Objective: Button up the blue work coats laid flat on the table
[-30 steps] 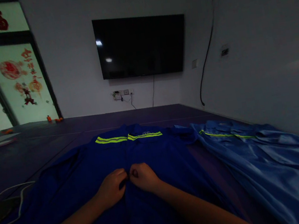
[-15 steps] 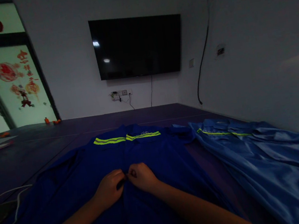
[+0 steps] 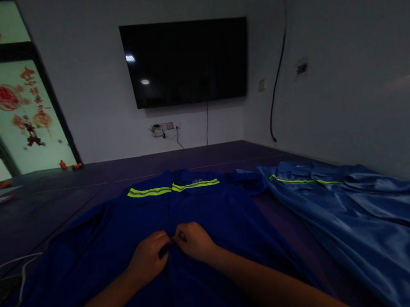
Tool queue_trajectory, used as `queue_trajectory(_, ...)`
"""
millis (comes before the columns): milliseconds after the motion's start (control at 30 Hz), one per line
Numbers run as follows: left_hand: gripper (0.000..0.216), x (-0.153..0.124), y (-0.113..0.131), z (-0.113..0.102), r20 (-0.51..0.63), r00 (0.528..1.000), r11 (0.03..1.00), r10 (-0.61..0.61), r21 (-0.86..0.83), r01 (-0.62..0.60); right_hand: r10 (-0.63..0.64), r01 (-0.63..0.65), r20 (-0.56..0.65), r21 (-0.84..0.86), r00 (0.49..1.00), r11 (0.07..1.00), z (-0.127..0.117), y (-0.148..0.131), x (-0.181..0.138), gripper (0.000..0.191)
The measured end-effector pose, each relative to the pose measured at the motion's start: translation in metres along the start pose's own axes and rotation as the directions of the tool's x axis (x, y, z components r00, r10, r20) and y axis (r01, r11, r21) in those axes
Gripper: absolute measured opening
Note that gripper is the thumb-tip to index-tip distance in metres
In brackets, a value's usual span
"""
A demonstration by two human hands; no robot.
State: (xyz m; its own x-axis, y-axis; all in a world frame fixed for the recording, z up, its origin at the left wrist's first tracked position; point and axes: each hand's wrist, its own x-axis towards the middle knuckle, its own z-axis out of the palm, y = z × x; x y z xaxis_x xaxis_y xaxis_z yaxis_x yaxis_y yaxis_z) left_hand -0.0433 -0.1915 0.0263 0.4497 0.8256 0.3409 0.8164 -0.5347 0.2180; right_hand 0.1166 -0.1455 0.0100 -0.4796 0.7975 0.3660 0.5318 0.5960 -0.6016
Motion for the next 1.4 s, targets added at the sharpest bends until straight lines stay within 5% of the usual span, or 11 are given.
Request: queue_trajectory(1400,0.013,0.0009,0.0014,-0.0048,0.049,0.999,1.000,0.003,-0.011,-0.003,-0.016,0.021,0.040,-0.123,0.999,0.992,-0.0044,-0.0054,-0.0017,0.012)
